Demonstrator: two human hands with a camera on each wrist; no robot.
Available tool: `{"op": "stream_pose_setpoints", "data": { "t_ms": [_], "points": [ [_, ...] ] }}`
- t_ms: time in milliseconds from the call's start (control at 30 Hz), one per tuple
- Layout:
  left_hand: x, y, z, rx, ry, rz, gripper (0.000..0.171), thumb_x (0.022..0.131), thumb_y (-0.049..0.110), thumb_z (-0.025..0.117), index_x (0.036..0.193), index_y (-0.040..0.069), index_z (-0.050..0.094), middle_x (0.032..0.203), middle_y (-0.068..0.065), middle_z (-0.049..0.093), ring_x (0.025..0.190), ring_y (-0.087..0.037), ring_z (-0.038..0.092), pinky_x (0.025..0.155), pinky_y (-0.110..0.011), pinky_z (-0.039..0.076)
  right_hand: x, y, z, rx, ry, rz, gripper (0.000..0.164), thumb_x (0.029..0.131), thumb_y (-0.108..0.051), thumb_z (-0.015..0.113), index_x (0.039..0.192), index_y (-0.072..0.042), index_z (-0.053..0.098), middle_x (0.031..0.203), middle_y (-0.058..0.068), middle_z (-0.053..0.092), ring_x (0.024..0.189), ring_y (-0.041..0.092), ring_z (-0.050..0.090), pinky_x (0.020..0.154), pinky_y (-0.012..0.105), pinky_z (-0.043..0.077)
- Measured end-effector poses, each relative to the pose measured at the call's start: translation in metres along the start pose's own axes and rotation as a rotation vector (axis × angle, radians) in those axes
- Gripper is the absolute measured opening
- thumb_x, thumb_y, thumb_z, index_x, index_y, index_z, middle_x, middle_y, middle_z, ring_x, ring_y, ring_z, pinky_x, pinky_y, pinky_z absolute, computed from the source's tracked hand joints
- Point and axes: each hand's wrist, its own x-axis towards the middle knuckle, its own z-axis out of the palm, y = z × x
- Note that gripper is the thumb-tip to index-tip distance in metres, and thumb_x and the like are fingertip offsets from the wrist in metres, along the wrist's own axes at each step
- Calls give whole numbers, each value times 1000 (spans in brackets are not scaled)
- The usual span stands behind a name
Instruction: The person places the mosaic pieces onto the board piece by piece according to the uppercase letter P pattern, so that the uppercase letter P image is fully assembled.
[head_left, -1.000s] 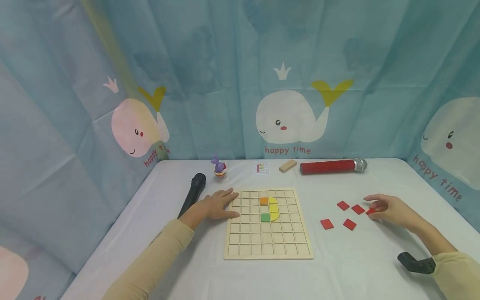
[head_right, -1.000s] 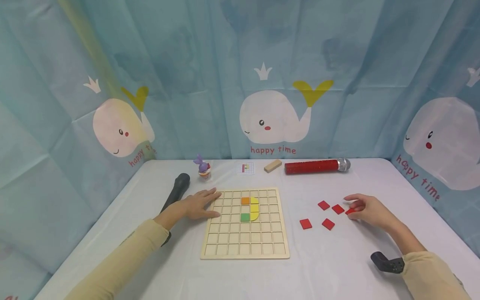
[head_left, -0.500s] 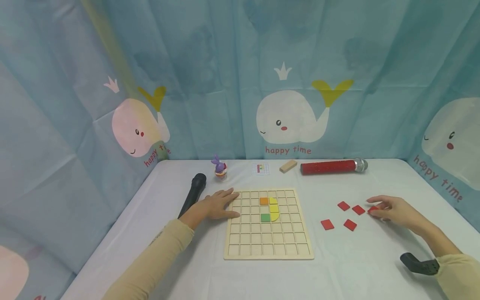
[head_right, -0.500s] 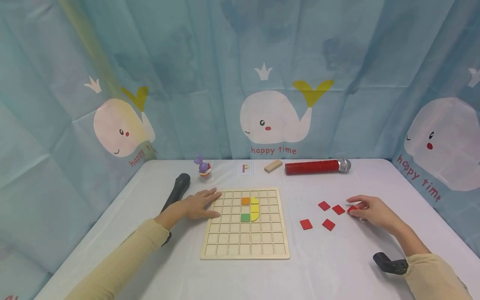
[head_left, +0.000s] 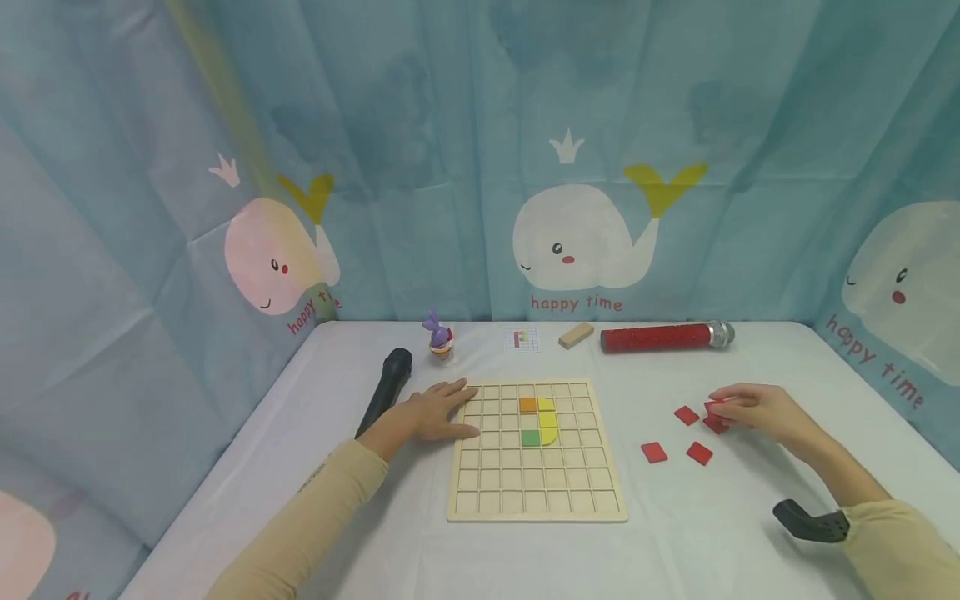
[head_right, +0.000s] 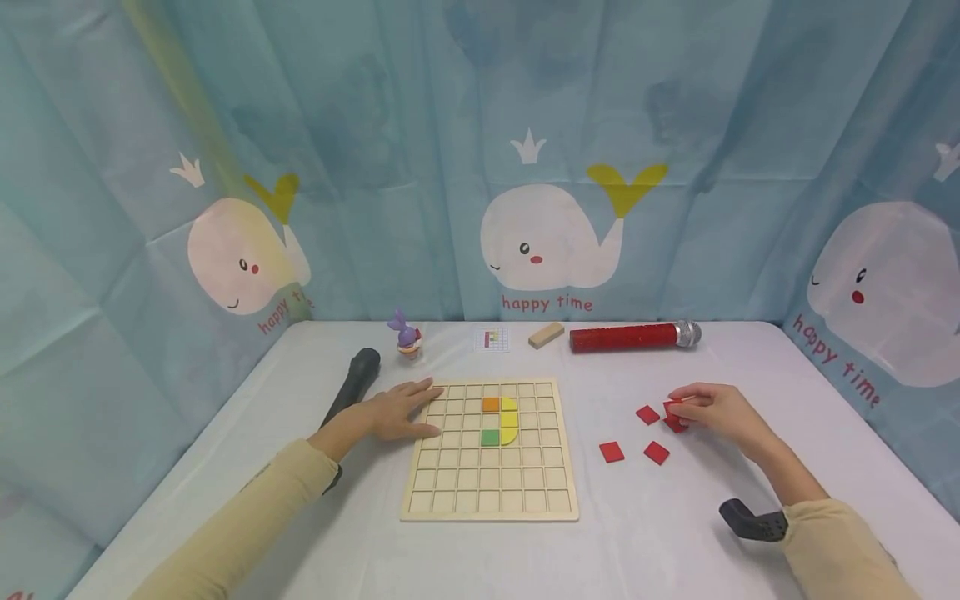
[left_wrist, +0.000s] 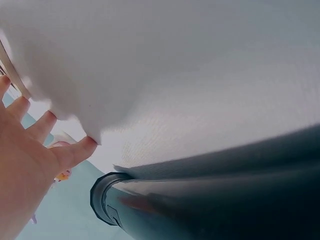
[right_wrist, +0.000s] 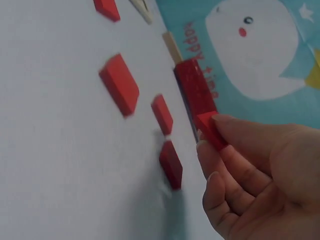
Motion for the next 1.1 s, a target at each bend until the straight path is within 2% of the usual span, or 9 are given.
{"op": "stream_pose_setpoints", "data": {
  "t_ms": [200, 367, 600, 733, 967, 1100],
  "points": [
    [0, 1, 1, -10, 9, -4, 81, 86, 65, 53, 152, 23, 29, 157, -3, 18, 142, -32, 16, 103, -66, 17, 9, -19, 17, 65, -32, 4, 53, 89, -36, 68, 119, 6, 58, 99, 13, 69, 83, 23, 61, 69, 32, 52],
    [-1, 1, 2, -17, 18, -11, 82, 86, 65, 54, 151, 21, 29, 157, -3, 19, 142, -32, 17, 104, -66, 18, 16, -29, 31, 41, -46, -11, 46, 88, -32, 70, 117, 2, 62, 101, 11, 69, 80, 22, 56, 63, 32, 48],
    [-1, 1, 3, -4, 25, -21, 83, 86, 65, 53, 152, 20, 28, 157, -2, 19, 142, -31, 17, 104, -65, 17, 24, -39, 45, 51, -56, -58, 39, 89, -26, 69, 114, 2, 64, 96, 9, 69, 82, 21, 60, 70, 31, 50],
    [-1, 1, 2, 2, 24, -25, 84, 86, 66, 52, 152, 20, 28, 157, -1, 19, 142, -31, 17, 105, -64, 17, 26, -49, 51, 70, -62, -53, 38, 88, -28, 70, 112, 1, 65, 92, 6, 70, 80, 19, 61, 69, 31, 50],
    [-2, 0, 4, 0, 24, -28, 85, 86, 67, 52, 152, 19, 28, 157, -1, 19, 142, -30, 16, 105, -64, 16, 34, -66, 63, 153, -101, -100, 37, 87, -24, 71, 111, 2, 65, 94, 8, 71, 82, 19, 65, 75, 32, 53],
    [-1, 0, 5, -5, 28, -25, 85, 86, 67, 52, 152, 19, 28, 157, -2, 19, 142, -30, 16, 105, -64, 16, 39, -74, 73, 196, -133, -84, 40, 88, -26, 70, 117, 2, 64, 95, 6, 70, 81, 18, 64, 75, 31, 52]
  ]
}}
